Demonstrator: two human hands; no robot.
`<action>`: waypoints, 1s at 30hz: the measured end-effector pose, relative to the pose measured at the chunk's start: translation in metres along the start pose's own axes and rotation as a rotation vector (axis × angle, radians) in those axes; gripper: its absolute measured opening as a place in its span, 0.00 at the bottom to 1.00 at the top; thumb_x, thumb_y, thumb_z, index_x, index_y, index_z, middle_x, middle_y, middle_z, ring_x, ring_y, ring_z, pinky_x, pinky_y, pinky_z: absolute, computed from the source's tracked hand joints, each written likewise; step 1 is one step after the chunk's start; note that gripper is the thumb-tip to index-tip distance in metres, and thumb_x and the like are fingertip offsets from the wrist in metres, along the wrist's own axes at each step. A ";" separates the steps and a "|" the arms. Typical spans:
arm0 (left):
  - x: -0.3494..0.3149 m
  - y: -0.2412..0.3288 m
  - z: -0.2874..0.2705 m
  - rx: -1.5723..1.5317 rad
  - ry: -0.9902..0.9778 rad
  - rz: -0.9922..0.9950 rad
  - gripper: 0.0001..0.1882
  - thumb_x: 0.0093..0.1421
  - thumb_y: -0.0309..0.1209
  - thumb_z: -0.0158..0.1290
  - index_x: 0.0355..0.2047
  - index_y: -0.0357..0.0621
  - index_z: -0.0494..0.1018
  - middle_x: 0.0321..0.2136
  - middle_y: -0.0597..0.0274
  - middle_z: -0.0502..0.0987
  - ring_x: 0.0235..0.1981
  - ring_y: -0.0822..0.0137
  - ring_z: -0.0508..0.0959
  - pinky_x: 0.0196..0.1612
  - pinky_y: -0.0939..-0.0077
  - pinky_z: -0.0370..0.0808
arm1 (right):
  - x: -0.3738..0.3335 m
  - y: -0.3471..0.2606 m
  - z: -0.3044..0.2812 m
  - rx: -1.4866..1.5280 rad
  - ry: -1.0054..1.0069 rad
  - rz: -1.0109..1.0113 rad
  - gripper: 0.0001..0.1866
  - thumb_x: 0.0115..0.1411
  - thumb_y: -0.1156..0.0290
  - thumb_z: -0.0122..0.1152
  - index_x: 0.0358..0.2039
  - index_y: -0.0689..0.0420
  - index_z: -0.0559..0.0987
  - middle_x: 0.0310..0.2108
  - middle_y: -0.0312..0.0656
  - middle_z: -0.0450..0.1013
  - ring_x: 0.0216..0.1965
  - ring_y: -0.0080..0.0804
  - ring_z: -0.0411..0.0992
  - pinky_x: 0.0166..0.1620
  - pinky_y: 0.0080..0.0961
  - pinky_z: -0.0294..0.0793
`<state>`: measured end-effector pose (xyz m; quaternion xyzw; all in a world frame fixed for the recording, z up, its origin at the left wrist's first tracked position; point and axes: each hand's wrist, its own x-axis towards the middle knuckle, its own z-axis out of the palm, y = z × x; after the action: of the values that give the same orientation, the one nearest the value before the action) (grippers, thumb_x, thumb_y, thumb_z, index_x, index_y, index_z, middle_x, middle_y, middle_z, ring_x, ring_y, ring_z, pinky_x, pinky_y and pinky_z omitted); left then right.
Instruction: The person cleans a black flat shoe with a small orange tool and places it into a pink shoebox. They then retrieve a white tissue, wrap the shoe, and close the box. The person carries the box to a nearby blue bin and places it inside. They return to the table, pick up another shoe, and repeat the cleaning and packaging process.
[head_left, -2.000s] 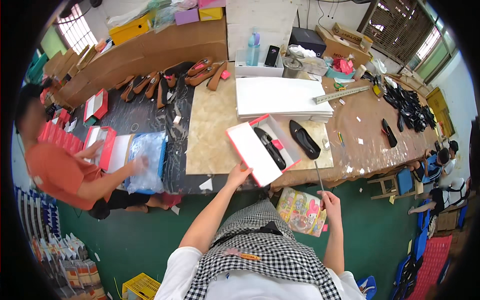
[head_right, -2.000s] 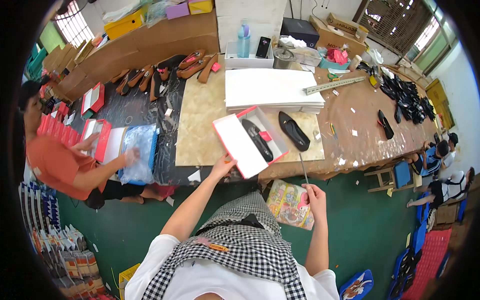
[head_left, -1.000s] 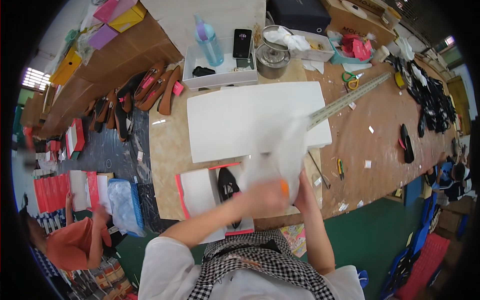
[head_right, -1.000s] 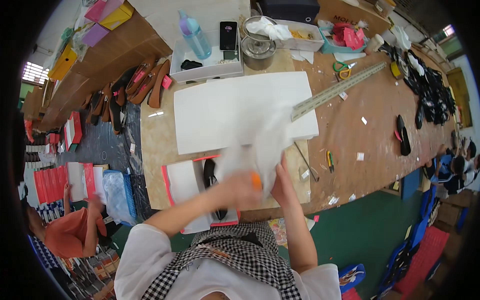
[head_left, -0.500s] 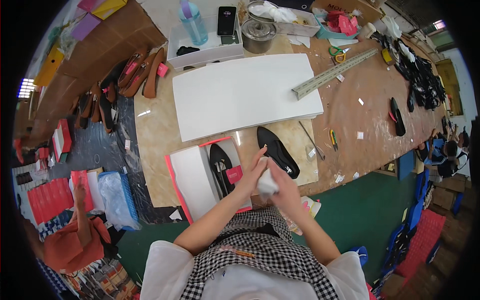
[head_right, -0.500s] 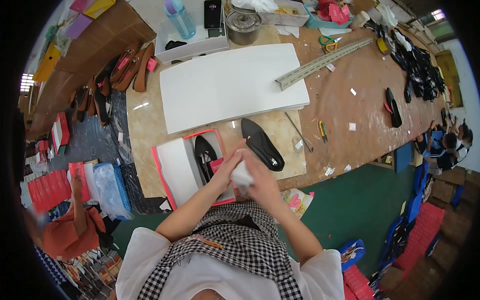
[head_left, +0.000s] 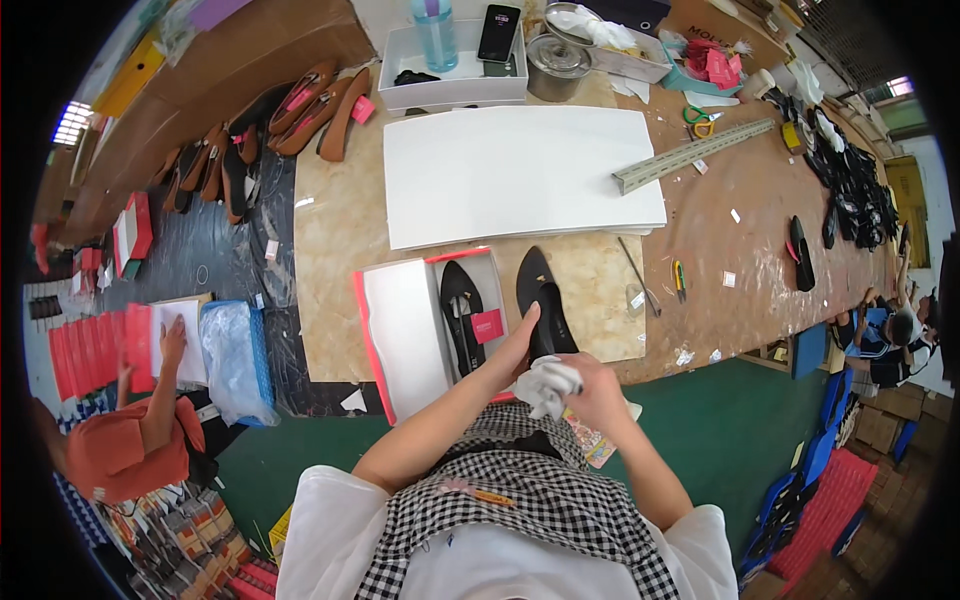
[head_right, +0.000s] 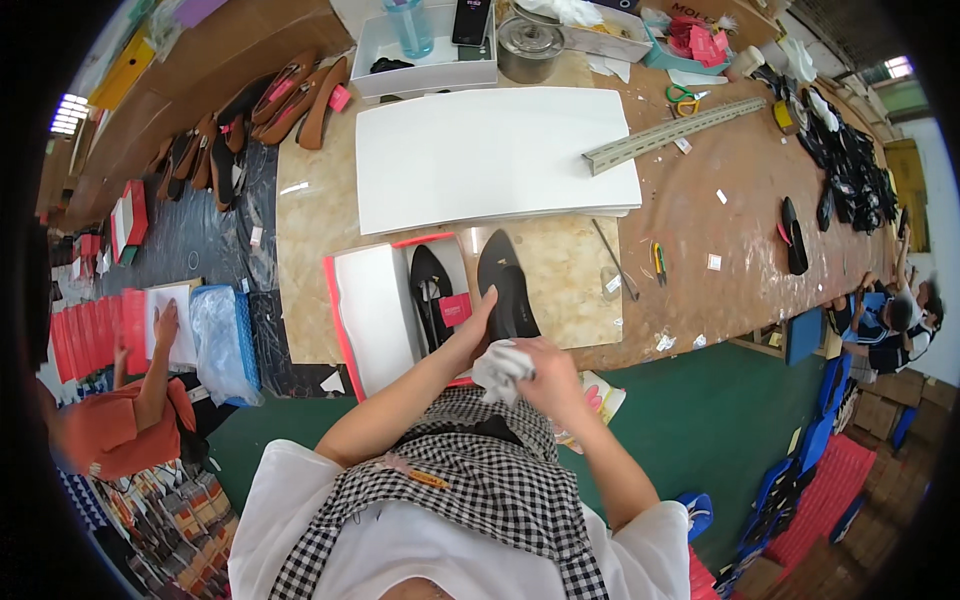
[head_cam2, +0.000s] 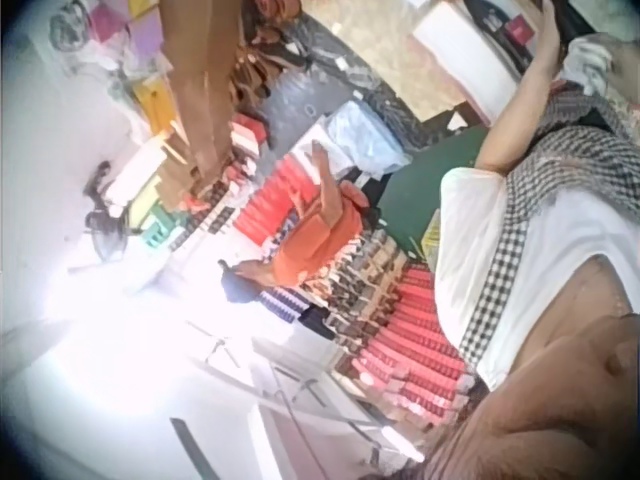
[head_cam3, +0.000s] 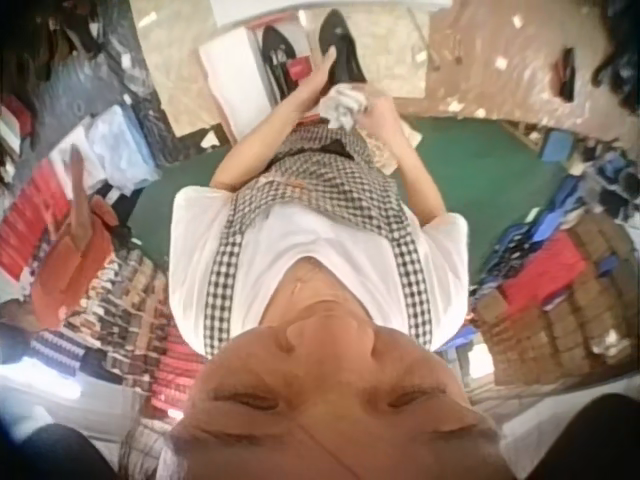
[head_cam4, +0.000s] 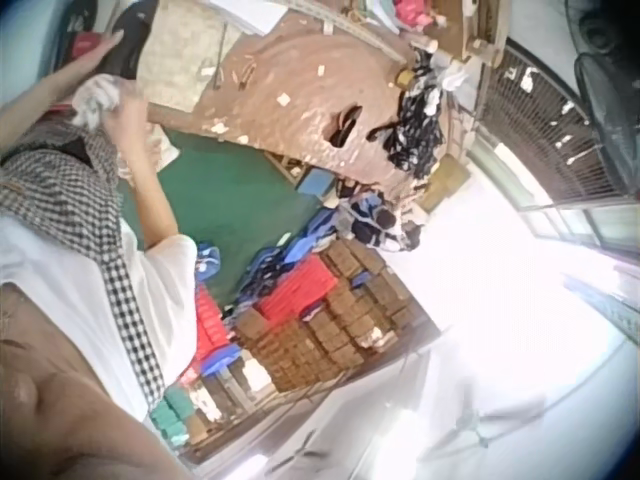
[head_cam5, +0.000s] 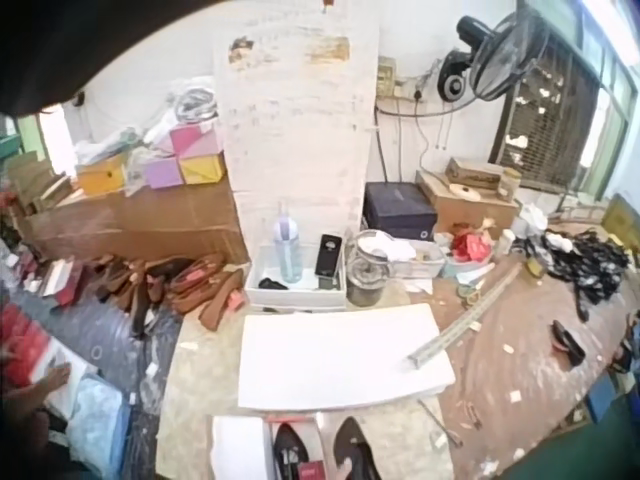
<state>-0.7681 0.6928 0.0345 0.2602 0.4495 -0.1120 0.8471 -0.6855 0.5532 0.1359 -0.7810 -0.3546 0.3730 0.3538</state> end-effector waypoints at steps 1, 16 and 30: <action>-0.016 0.008 0.008 -0.070 -0.014 0.061 0.35 0.64 0.59 0.43 0.55 0.39 0.67 0.47 0.58 0.76 0.44 0.64 0.77 0.49 0.69 0.72 | -0.002 -0.006 0.001 0.127 -0.034 -0.029 0.21 0.44 0.83 0.61 0.43 0.62 0.78 0.43 0.44 0.77 0.49 0.44 0.73 0.54 0.37 0.70; -0.096 0.014 -0.021 0.418 0.295 1.028 0.25 0.71 0.37 0.30 0.61 0.33 0.58 0.55 0.48 0.67 0.58 0.60 0.66 0.61 0.72 0.59 | 0.103 -0.067 0.071 -0.503 0.500 -0.454 0.16 0.43 0.82 0.58 0.36 0.60 0.78 0.33 0.45 0.67 0.32 0.45 0.71 0.33 0.36 0.72; -0.109 0.004 -0.058 0.264 -0.065 0.787 0.33 0.69 0.53 0.34 0.59 0.34 0.60 0.49 0.55 0.73 0.51 0.66 0.72 0.55 0.73 0.66 | 0.093 -0.064 0.046 0.198 0.239 -0.111 0.36 0.46 0.76 0.69 0.58 0.61 0.69 0.30 0.38 0.74 0.28 0.21 0.71 0.31 0.20 0.71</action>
<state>-0.8693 0.7229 0.0992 0.5148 0.2704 0.1555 0.7986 -0.6983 0.6746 0.1359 -0.7603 -0.3139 0.2906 0.4889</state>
